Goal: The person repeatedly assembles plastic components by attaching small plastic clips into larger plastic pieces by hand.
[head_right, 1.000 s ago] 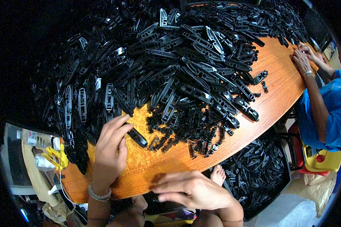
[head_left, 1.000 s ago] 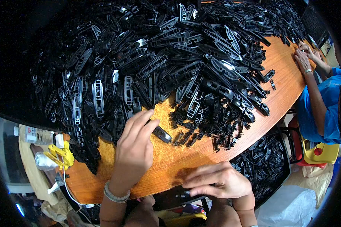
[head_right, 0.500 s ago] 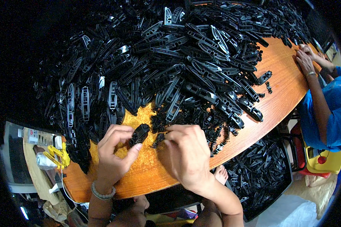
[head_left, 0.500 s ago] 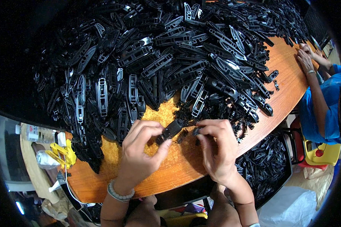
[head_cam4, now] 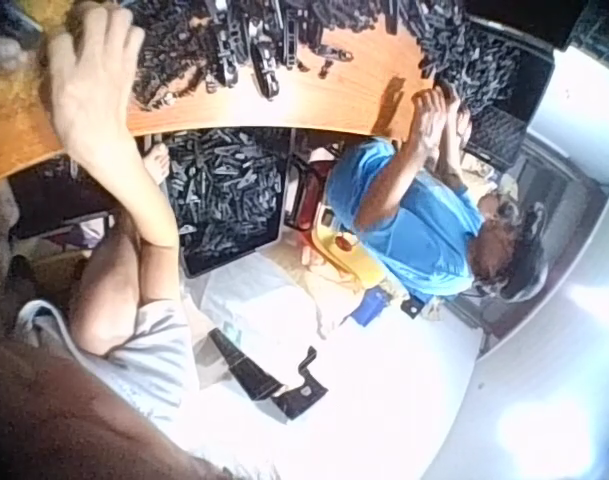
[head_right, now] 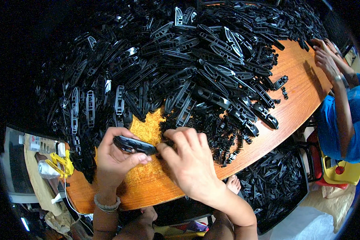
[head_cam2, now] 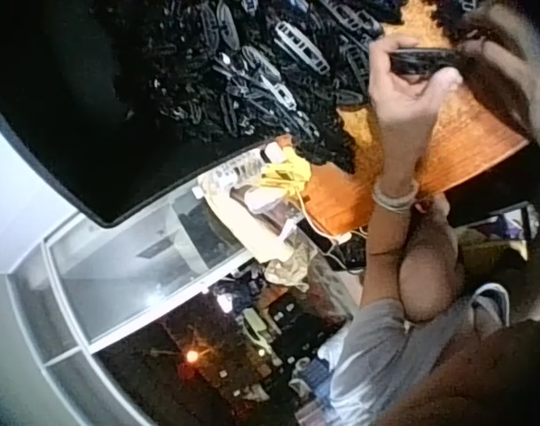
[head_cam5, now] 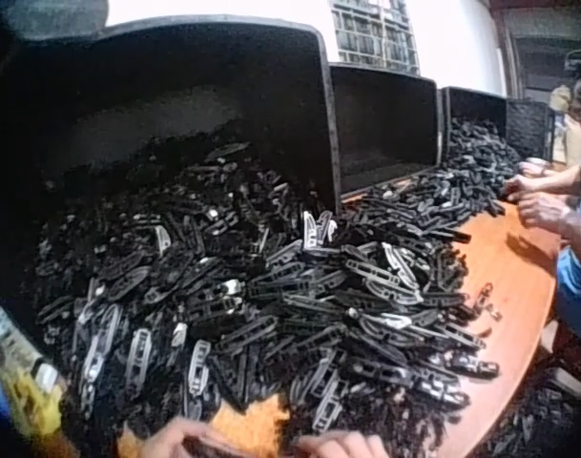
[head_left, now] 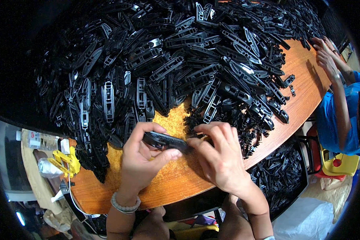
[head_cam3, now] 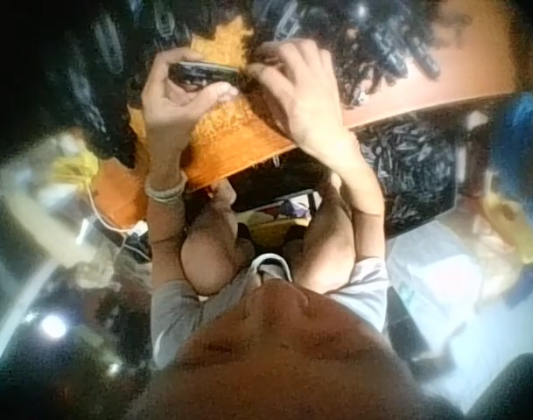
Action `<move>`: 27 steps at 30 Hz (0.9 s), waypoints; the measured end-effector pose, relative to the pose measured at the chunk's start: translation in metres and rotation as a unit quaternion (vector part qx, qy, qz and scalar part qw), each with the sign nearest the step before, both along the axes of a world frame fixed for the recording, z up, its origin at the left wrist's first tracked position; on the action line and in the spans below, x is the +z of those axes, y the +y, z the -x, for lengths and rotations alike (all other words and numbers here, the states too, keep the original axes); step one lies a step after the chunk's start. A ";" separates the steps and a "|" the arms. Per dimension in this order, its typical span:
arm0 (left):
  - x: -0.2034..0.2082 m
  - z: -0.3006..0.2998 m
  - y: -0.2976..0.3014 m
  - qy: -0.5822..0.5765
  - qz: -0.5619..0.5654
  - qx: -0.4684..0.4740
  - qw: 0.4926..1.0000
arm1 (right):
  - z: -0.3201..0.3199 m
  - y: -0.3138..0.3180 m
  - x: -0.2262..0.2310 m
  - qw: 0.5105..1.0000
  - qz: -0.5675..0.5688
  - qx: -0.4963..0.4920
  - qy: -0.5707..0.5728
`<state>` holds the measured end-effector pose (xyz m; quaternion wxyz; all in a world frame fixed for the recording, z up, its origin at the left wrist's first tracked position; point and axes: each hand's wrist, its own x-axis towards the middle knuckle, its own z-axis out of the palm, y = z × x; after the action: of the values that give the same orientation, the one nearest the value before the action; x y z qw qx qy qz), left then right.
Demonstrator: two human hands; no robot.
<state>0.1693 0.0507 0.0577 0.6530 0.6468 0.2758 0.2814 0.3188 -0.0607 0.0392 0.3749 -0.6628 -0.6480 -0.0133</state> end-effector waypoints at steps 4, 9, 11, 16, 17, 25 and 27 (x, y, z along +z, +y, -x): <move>0.007 0.003 0.005 -0.011 0.008 0.025 1.000 | 0.004 0.003 -0.002 0.998 0.045 -0.005 -0.049; 0.007 0.006 0.009 -0.002 -0.029 0.023 0.999 | 0.007 0.001 -0.006 0.997 0.052 -0.012 -0.050; 0.005 0.004 0.007 0.003 -0.005 0.024 1.000 | 0.007 0.000 -0.005 0.996 0.066 -0.012 -0.064; 0.006 0.003 0.004 0.010 0.053 -0.003 0.999 | 0.004 -0.003 -0.009 0.994 -0.081 -0.071 0.018; 0.006 0.003 0.004 0.019 0.056 -0.029 0.998 | 0.002 -0.003 -0.013 0.989 -0.113 -0.084 0.043; 0.007 -0.004 -0.006 -0.028 0.172 -0.108 0.979 | 0.032 -0.015 0.000 0.922 -0.167 0.009 0.350; 0.004 -0.003 -0.004 -0.001 0.212 -0.128 0.969 | 0.030 -0.015 -0.005 0.928 -0.162 0.009 0.334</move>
<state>0.1722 0.0464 0.0616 0.8058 0.5236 0.2436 0.1313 0.2889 -0.0757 0.0342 0.6720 -0.5535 -0.4801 0.1077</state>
